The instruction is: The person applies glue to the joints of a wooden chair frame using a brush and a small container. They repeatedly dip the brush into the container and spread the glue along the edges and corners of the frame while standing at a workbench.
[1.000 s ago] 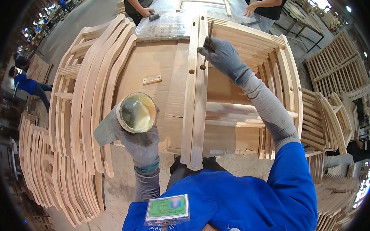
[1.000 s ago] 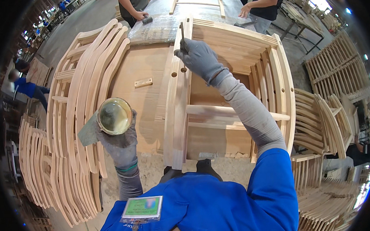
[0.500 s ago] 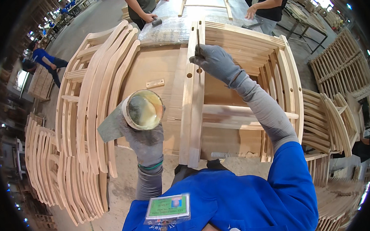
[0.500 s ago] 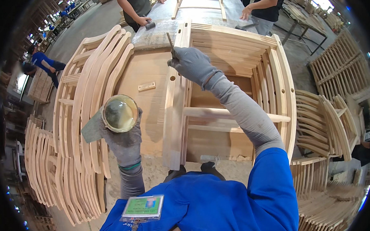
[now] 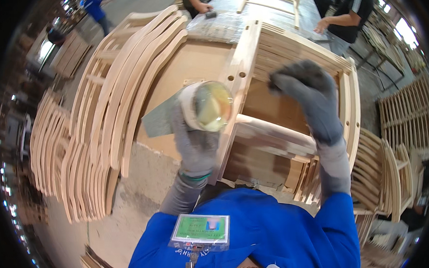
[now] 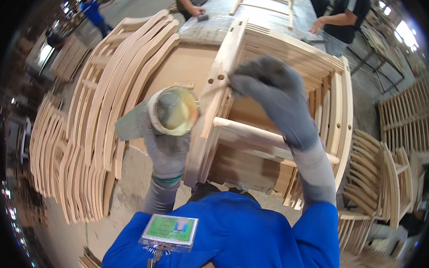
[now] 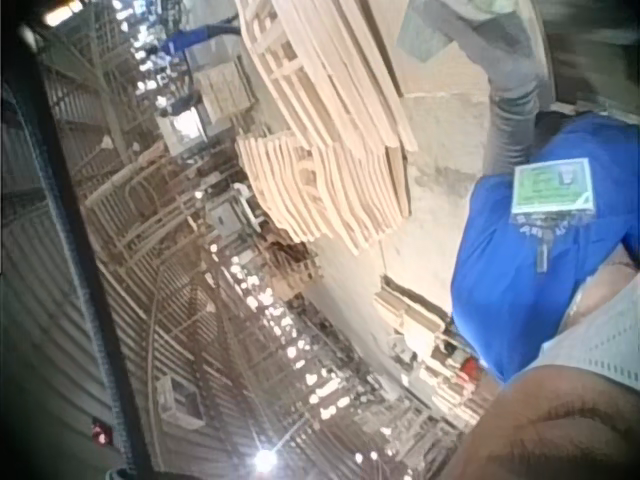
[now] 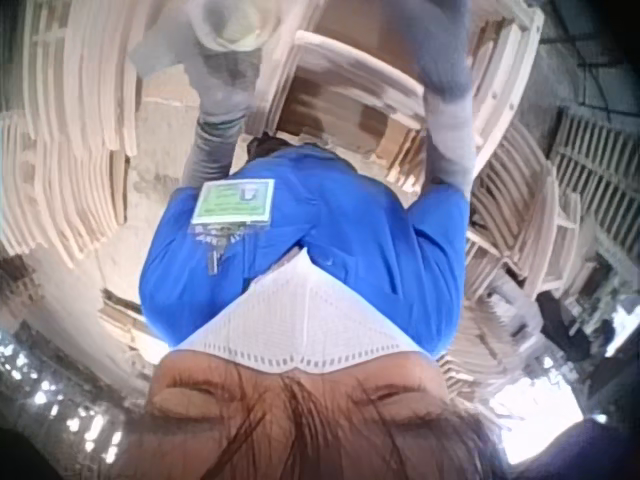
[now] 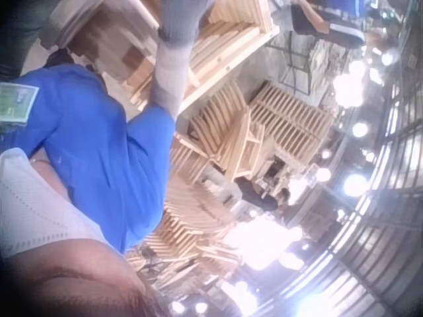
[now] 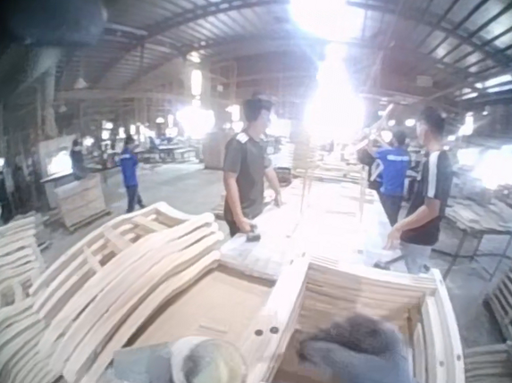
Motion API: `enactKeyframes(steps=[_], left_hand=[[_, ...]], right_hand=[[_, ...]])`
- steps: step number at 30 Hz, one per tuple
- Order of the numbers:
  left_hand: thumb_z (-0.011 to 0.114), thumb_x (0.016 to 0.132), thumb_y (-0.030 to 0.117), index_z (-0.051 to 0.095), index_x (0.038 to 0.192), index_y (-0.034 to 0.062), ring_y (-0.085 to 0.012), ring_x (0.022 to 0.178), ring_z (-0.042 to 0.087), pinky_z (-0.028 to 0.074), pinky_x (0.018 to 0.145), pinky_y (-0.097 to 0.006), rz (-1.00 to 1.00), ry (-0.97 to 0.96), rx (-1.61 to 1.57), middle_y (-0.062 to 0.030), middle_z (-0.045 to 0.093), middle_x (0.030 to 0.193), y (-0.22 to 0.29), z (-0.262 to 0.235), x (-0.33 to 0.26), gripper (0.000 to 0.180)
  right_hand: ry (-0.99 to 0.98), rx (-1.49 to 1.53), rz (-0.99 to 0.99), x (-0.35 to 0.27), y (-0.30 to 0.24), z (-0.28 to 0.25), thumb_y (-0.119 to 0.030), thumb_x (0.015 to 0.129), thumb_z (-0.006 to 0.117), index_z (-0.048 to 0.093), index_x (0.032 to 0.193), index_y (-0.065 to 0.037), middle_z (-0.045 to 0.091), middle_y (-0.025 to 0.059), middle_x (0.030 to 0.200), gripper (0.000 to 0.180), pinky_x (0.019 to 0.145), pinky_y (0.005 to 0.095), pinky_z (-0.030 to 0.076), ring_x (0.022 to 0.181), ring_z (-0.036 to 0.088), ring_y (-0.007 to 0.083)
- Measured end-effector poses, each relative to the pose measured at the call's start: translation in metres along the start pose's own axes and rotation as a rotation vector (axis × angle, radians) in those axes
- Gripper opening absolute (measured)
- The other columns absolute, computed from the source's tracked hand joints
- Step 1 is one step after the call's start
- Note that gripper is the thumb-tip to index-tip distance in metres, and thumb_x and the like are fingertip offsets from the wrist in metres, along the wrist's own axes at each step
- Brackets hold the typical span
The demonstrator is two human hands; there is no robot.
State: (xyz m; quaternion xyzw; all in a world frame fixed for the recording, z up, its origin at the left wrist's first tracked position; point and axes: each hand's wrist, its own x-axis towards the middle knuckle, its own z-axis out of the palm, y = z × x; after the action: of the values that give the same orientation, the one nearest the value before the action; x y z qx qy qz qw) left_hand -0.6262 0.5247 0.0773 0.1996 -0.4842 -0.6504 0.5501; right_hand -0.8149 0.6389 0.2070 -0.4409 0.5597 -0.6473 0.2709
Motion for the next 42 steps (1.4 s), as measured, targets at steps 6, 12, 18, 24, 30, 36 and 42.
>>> enactKeyframes(steps=[6,12,18,24,30,36,42], left_hand=[[0.056,0.088,0.008,0.028,0.137,0.0056,-0.0241,0.118,0.047,0.046,0.095,-0.037,0.707,0.007,0.625,-0.0118,0.044,0.130,-0.007,0.045,-0.031,0.057],[0.062,0.085,0.014,0.027,0.137,0.0050,-0.0244,0.118,0.046,0.044,0.097,-0.036,0.139,-0.061,-0.679,-0.0153,0.041,0.132,-0.004,0.082,-0.046,0.063],[0.036,0.090,0.048,0.034,0.136,0.0061,-0.0281,0.122,0.044,0.038,0.102,-0.042,-0.219,-0.168,-0.706,-0.0150,0.043,0.134,0.006,0.115,-0.055,0.062],[0.034,0.093,0.050,0.036,0.135,0.0078,-0.0249,0.123,0.043,0.036,0.104,-0.041,-0.282,-0.203,-0.545,-0.0114,0.043,0.134,-0.007,0.140,-0.069,0.060],[0.037,0.096,0.042,0.036,0.135,0.0100,-0.0219,0.123,0.043,0.038,0.103,-0.039,-0.363,-0.212,-0.550,-0.0081,0.042,0.136,-0.035,0.139,-0.085,0.051],[0.039,0.097,0.039,0.039,0.133,0.0115,-0.0204,0.120,0.045,0.042,0.099,-0.037,-0.459,-0.198,-0.610,-0.0080,0.046,0.131,-0.037,0.143,-0.079,0.046],[0.040,0.097,0.039,0.042,0.130,0.0079,-0.0209,0.117,0.047,0.042,0.099,-0.038,-0.447,-0.176,-0.581,-0.0077,0.049,0.125,-0.028,0.142,-0.074,0.045]], right_hand=[[0.018,0.100,-0.224,-0.076,0.016,0.004,0.005,0.080,0.065,0.060,0.096,0.002,0.066,0.0155,0.092,0.017,0.070,0.0260,0.056,0.084,0.065,0.0181],[-0.081,-0.177,-0.483,-0.132,0.019,-0.011,0.001,0.082,0.062,0.059,0.098,0.001,0.063,0.0218,0.098,0.015,0.075,0.0373,0.055,0.092,0.064,0.0257],[0.190,0.102,-0.344,-0.161,0.033,-0.027,0.002,0.080,0.066,0.058,0.097,-0.001,0.063,0.0226,0.099,0.019,0.078,0.0393,0.054,0.096,0.064,0.0319],[0.253,0.077,-0.408,-0.179,0.030,-0.032,0.004,0.077,0.068,0.057,0.101,-0.008,0.063,0.0240,0.101,0.029,0.075,0.0380,0.055,0.094,0.064,0.0324],[0.734,-0.036,-0.241,-0.182,0.018,-0.082,-0.003,0.081,0.063,0.056,0.094,0.002,0.066,0.0182,0.091,0.015,0.068,0.0291,0.053,0.075,0.064,0.0199],[0.956,-0.293,-0.057,-0.165,0.014,-0.234,-0.014,0.085,0.063,0.058,0.085,0.002,0.062,0.0088,0.074,0.017,0.061,0.0269,0.054,0.065,0.062,0.0129],[0.931,-0.341,0.041,-0.149,0.049,-0.284,-0.017,0.084,0.066,0.058,0.083,0.002,0.062,0.0071,0.071,0.021,0.052,0.0227,0.052,0.058,0.060,0.0108]])
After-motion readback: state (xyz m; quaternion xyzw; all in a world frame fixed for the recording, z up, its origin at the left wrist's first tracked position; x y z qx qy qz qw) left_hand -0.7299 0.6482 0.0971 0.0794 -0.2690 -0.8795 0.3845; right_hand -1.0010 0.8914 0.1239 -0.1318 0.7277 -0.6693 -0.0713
